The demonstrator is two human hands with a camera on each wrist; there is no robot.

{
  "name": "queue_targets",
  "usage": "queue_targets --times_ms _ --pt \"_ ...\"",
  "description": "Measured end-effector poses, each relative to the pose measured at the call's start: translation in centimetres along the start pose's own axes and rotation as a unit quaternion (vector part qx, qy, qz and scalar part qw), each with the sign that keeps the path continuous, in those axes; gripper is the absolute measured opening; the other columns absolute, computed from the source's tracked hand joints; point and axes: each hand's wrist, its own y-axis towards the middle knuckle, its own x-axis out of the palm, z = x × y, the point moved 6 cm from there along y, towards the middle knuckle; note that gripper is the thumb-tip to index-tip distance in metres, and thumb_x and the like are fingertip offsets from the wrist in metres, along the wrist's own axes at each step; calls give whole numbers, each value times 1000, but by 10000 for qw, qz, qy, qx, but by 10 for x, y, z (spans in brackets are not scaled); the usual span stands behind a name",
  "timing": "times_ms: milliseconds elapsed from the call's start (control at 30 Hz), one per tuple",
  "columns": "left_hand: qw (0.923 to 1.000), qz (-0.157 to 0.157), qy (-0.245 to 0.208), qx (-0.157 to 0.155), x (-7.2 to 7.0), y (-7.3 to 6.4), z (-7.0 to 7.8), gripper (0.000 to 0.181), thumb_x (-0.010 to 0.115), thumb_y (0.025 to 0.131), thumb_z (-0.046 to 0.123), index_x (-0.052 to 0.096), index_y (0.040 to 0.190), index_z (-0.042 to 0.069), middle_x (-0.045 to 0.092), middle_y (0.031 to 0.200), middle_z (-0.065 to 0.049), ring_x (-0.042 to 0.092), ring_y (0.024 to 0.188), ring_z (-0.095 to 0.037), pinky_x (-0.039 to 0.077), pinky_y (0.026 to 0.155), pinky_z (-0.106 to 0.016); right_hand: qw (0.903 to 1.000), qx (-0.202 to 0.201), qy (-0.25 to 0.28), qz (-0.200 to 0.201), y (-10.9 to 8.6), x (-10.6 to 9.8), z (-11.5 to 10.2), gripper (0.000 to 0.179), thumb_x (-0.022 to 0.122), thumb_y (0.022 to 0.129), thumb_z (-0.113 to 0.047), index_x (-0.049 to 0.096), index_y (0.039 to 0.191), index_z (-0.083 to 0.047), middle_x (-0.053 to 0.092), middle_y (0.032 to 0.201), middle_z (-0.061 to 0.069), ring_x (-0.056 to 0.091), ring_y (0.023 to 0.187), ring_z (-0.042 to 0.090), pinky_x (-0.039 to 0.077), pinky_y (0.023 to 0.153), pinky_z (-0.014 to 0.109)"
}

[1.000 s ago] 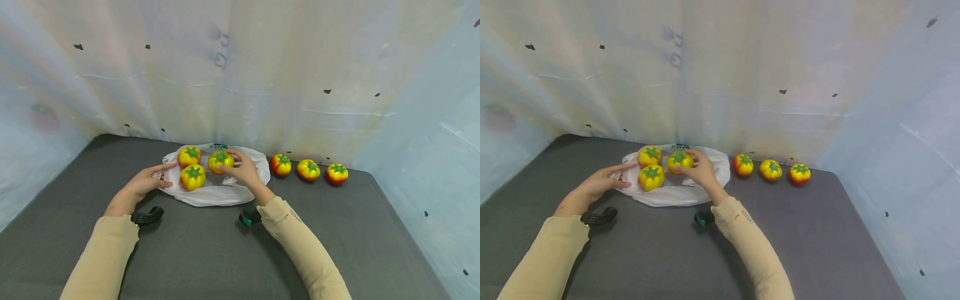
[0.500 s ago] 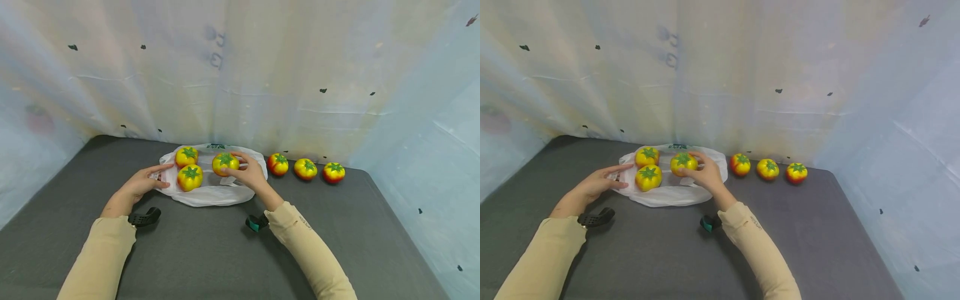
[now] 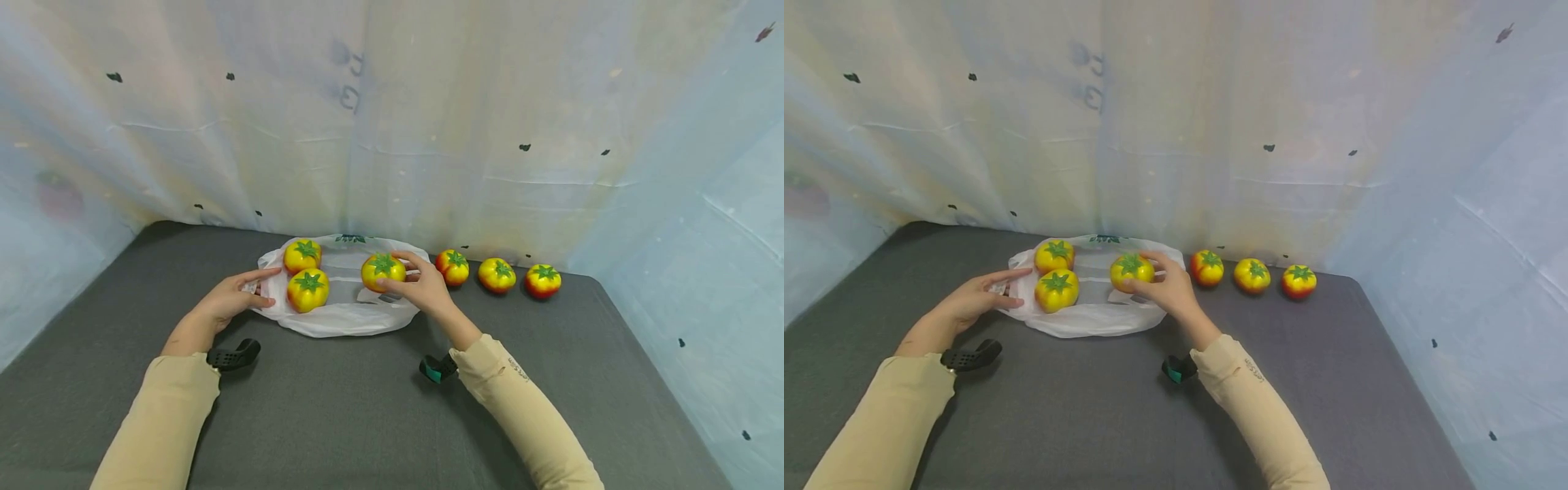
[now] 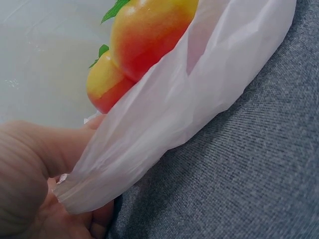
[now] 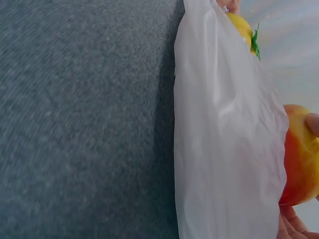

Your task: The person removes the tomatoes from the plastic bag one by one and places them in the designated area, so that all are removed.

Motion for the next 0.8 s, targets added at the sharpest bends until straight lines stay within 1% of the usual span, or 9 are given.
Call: queue_targets --times_ms 233,400,567,700,800 --pt "10000 14 17 11 1 0 -1 74 68 86 12 31 150 13 1 159 -24 6 143 -45 18 112 -63 10000 -27 -15 -13 -6 -8 2 56 75 82 -33 55 133 -23 56 129 13 59 111 32 51 91 44" --pt "10000 24 5 -9 0 0 -1 74 68 86 13 31 150 13 -1 159 -24 4 143 -45 15 112 -64 10000 -2 -35 -16 -10 -13 4 56 74 83 -33 55 134 -22 55 130 14 58 112 32 51 91 44" --pt "10000 15 19 -17 1 -1 0 74 68 87 12 30 151 13 -1 159 -24 4 143 -46 16 112 -64 10000 -8 0 -14 -14 -19 7 56 74 83 -31 54 135 -22 54 131 14 58 112 33 51 91 44" --pt "10000 -13 28 17 1 -2 1 75 67 87 12 28 151 14 -2 159 -24 4 143 -46 17 112 -63 10000 91 32 21 -18 -25 9 57 74 83 -33 53 135 -24 53 131 13 58 112 31 52 89 42" --pt "10000 -23 40 21 1 -2 2 75 67 88 12 28 151 14 -3 159 -24 3 143 -46 17 112 -64 9999 111 5 77 -21 -30 11 58 74 83 -32 52 136 -23 53 127 14 59 110 30 52 86 39"
